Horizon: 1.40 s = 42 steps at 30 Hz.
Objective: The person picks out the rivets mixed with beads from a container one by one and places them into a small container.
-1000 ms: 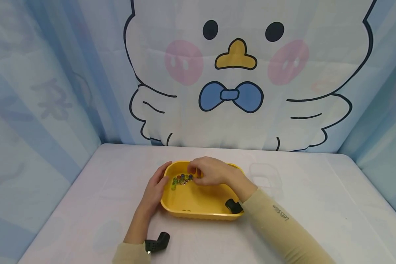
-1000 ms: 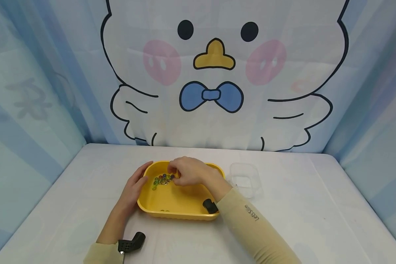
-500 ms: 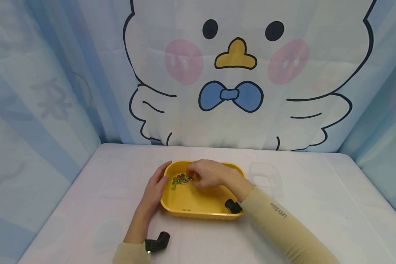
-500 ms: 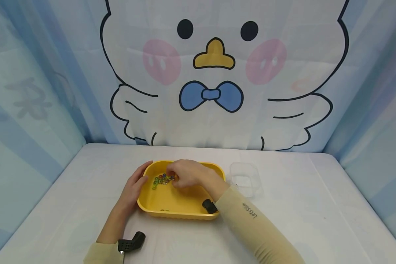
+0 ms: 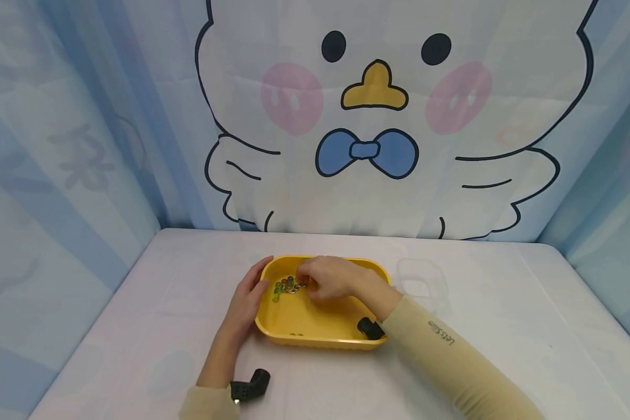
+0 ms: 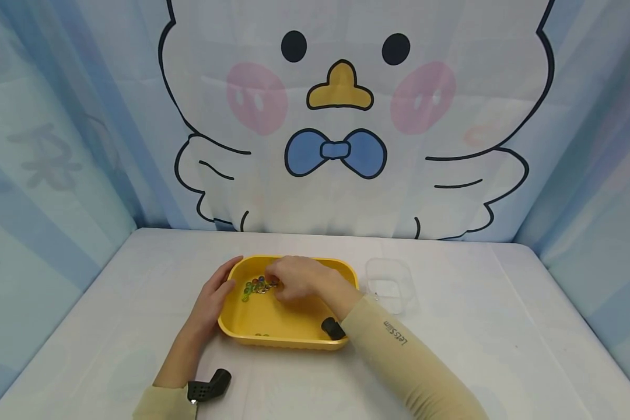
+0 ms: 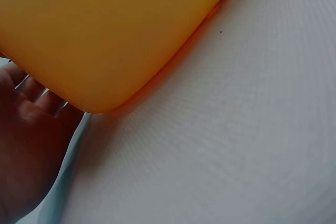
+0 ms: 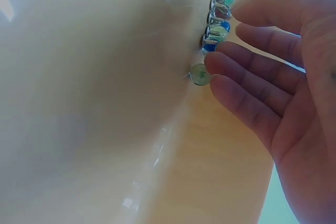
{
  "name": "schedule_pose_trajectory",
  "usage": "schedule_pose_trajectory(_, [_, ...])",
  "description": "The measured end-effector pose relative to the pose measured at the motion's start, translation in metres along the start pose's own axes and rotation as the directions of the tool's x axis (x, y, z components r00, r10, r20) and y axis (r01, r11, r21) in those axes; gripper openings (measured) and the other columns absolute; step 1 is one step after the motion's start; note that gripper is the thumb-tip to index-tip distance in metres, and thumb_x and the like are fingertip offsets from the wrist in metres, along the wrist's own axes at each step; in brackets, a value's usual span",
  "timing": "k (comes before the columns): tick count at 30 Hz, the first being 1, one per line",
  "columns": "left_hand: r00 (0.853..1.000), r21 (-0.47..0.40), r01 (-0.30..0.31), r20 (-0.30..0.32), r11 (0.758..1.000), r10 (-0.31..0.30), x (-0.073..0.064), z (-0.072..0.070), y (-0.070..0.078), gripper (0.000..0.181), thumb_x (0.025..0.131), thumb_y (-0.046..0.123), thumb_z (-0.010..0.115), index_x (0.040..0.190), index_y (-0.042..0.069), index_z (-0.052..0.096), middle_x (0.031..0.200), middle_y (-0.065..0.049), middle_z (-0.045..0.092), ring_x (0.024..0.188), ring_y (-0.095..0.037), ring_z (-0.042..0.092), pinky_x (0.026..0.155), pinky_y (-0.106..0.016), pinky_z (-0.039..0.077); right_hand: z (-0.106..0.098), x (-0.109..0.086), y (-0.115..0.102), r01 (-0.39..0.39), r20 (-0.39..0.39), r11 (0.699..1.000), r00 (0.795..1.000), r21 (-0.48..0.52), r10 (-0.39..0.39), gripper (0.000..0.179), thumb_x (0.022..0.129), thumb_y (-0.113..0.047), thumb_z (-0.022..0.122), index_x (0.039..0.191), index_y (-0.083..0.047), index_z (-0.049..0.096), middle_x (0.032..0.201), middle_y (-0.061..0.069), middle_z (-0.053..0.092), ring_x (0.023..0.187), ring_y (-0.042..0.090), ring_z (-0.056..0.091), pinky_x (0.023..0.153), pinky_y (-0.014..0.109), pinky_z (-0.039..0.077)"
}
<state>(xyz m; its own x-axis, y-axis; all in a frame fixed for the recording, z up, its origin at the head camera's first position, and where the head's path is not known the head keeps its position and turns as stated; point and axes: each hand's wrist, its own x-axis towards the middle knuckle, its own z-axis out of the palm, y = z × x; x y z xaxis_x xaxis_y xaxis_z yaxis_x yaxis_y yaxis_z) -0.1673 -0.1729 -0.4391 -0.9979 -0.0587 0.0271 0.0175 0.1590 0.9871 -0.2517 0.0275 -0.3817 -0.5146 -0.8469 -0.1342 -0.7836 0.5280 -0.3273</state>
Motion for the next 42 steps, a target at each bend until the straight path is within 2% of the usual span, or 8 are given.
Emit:
schedule_pose_trajectory(17, [1.0,-0.004,0.001,0.002,1.0,-0.001,-0.0003,-0.0002,0.0,0.05,0.104,0.008,0.04,0.154,0.013,0.041,0.159,-0.01,0.037,0.145,-0.027,0.033,0.12,-0.044,0.024,0.0028,0.0037,-0.0019,0.002,0.022,0.997,1.0,-0.08,0.0,0.023,0.091,-0.013,0.071,0.114,-0.009,0.069,0.1,-0.002,0.062,0.088,0.013,0.054,0.083,0.026,0.049])
schedule_pose_trajectory(36, [1.0,-0.011,0.007,-0.001,1.0,-0.007,0.0004,0.0004,0.0005,0.049,0.104,0.01,0.04,0.154,0.015,0.041,0.159,-0.008,0.036,0.146,-0.025,0.032,0.12,-0.043,0.023,0.0039,0.0063,0.0002,-0.01,0.054,0.998,0.998,-0.067,0.014,0.019,0.091,-0.014,0.071,0.109,-0.009,0.069,0.096,-0.003,0.06,0.086,0.013,0.054,0.08,0.026,0.049])
schedule_pose_trajectory(42, [1.0,-0.012,0.009,0.0,1.0,-0.009,0.0003,0.0002,-0.0004,0.049,0.105,0.01,0.04,0.154,0.015,0.041,0.16,-0.008,0.036,0.146,-0.025,0.032,0.12,-0.043,0.023,0.004,0.0059,-0.0007,-0.01,0.068,0.998,0.998,-0.066,0.015,0.017,0.092,-0.013,0.07,0.109,-0.01,0.072,0.103,-0.002,0.064,0.09,0.013,0.055,0.087,0.026,0.05])
